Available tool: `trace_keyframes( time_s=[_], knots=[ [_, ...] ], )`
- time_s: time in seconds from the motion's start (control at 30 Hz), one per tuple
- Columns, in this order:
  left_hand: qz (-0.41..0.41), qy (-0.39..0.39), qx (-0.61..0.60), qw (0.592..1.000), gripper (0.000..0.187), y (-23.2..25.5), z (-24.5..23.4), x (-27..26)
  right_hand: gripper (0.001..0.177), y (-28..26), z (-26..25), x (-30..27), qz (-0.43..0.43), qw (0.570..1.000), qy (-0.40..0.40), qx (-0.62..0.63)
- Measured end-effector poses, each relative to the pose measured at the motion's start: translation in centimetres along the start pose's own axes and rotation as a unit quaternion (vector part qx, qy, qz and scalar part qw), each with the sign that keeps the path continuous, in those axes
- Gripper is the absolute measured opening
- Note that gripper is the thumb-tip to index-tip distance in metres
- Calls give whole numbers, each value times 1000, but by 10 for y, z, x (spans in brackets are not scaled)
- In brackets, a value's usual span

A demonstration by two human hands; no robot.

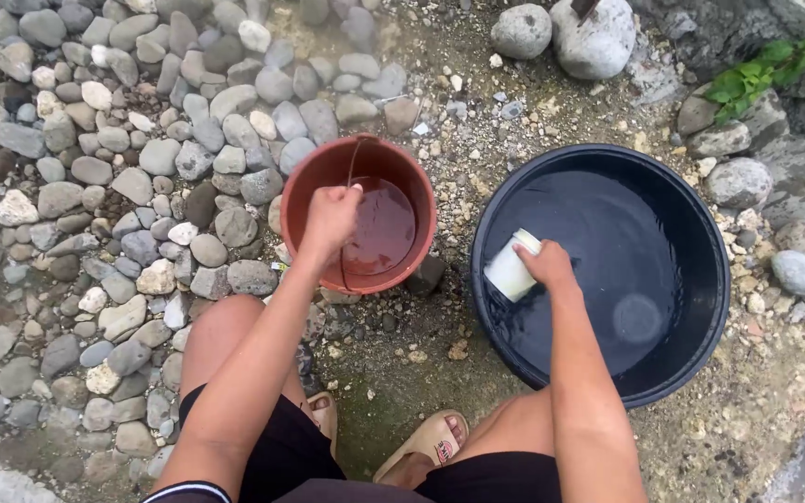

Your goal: Watering various potted plants in an outdoor garden using a cup and a bucket.

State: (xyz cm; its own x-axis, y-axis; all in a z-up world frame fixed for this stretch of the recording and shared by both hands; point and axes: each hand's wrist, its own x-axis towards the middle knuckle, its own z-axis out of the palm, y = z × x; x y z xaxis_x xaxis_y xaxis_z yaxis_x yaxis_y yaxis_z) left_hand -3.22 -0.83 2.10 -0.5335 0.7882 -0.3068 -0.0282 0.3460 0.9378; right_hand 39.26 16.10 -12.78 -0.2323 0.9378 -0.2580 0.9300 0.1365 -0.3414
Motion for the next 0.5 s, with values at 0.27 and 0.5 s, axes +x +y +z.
trace_keyframes(
  time_s=[0.27, 0.5],
  knots=[
    [127, 131, 147, 972, 47, -2, -45, 14, 62, 25, 32, 7, 6, 1000, -2, 16],
    [124, 144, 133, 973, 50, -16, -46, 23, 23, 17, 56, -15, -205, 966, 160, 5]
  ],
)
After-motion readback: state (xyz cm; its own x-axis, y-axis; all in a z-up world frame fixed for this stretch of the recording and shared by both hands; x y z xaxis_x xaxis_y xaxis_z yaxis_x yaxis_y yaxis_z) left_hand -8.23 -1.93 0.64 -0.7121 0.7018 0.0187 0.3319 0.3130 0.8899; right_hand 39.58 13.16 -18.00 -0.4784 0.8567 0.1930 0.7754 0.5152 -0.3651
